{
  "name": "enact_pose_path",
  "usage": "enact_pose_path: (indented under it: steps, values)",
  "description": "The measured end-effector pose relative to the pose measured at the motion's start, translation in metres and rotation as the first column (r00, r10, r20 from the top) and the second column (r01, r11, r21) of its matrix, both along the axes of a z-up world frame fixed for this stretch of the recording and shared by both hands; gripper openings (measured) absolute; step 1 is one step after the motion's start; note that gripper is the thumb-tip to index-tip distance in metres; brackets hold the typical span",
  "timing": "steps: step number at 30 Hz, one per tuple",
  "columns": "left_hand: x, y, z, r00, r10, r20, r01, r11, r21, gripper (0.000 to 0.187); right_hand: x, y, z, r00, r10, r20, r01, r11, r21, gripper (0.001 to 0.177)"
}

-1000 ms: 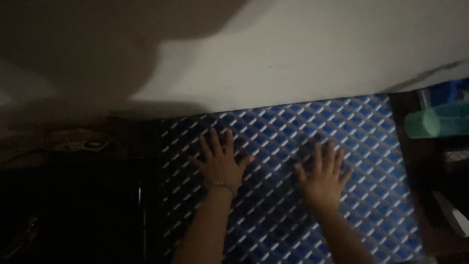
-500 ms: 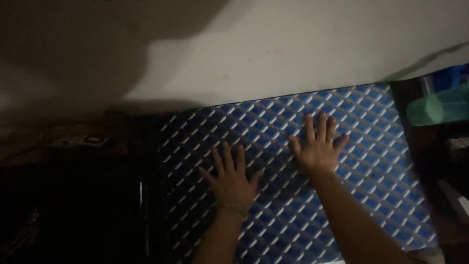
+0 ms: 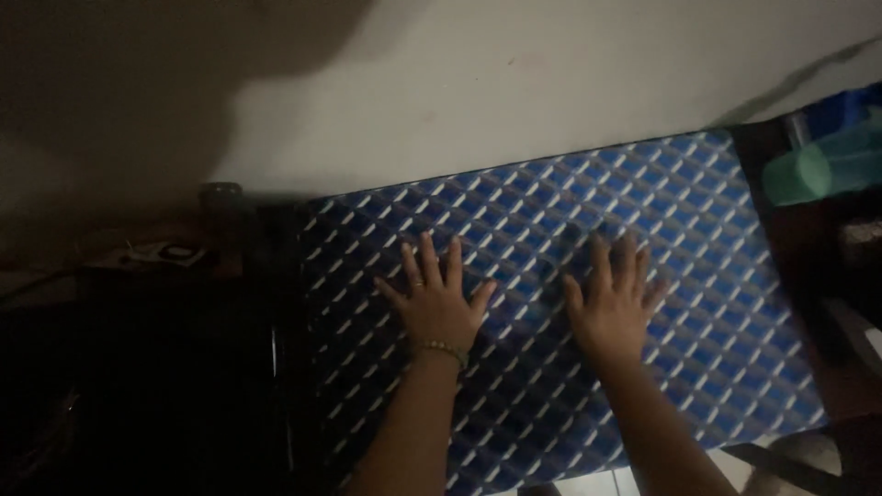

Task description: The person is organizing a laptop charger and cable by coiling it and placing it with other items.

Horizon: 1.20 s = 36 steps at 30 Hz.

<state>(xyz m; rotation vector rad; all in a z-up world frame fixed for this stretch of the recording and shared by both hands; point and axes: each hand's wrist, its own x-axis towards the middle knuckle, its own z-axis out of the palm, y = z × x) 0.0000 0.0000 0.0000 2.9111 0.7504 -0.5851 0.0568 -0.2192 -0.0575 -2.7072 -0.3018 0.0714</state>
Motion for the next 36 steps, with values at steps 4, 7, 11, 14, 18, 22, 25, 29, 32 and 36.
enact_pose_path:
  steps: [4, 7, 11, 14, 18, 22, 25, 29, 32, 36]
  values:
    - [0.003, 0.000, 0.003, 0.999, -0.007, -0.039, 0.006, 1.000, -0.023, 0.090, -0.030, -0.021, -0.010, 0.995, -0.104, 0.006, 0.104, 0.991, -0.079, 0.075]
    - [0.001, 0.000, 0.005, 0.999, 0.010, -0.047, -0.012, 0.999, -0.041, 0.091, -0.042, -0.024, -0.005, 0.986, -0.162, -0.039, 0.156, 0.981, -0.117, 0.077]
    - [-0.007, 0.006, 0.003, 1.000, -0.009, 0.016, 0.011, 0.997, -0.083, 0.092, -0.043, -0.021, 0.003, 0.978, -0.194, -0.078, 0.184, 0.975, -0.127, 0.079]
    - [-0.024, 0.010, 0.005, 0.996, -0.029, 0.079, 0.038, 0.992, -0.121, 0.091, -0.040, -0.017, 0.008, 0.972, -0.203, -0.119, 0.184, 0.970, -0.157, 0.080]
    - [-0.061, 0.007, 0.012, 0.995, -0.065, 0.080, 0.073, 0.993, -0.095, 0.089, -0.039, -0.014, 0.012, 0.953, -0.259, -0.159, 0.218, 0.947, -0.235, 0.082]
    - [-0.102, 0.005, -0.004, 0.992, -0.088, 0.092, 0.093, 0.994, -0.054, 0.088, -0.041, -0.012, 0.023, 0.943, -0.243, -0.228, 0.191, 0.955, -0.228, 0.081]
    - [-0.119, 0.005, -0.019, 0.975, -0.107, 0.195, 0.110, 0.994, -0.003, 0.087, -0.041, -0.012, 0.023, 0.941, -0.251, -0.227, 0.196, 0.951, -0.239, 0.080]
    - [-0.126, 0.004, -0.020, 0.948, -0.130, 0.289, 0.133, 0.991, 0.010, 0.083, -0.043, -0.016, 0.017, 0.957, -0.211, -0.198, 0.175, 0.967, -0.183, 0.081]
    - [-0.127, 0.001, -0.026, 0.949, -0.125, 0.288, 0.123, 0.992, 0.023, 0.081, -0.046, -0.019, 0.010, 0.964, -0.214, -0.160, 0.182, 0.964, -0.194, 0.079]
    - [-0.125, 0.000, -0.021, 0.960, -0.109, 0.259, 0.102, 0.994, 0.043, 0.082, -0.047, -0.021, 0.000, 0.979, -0.177, -0.103, 0.158, 0.973, -0.168, 0.078]
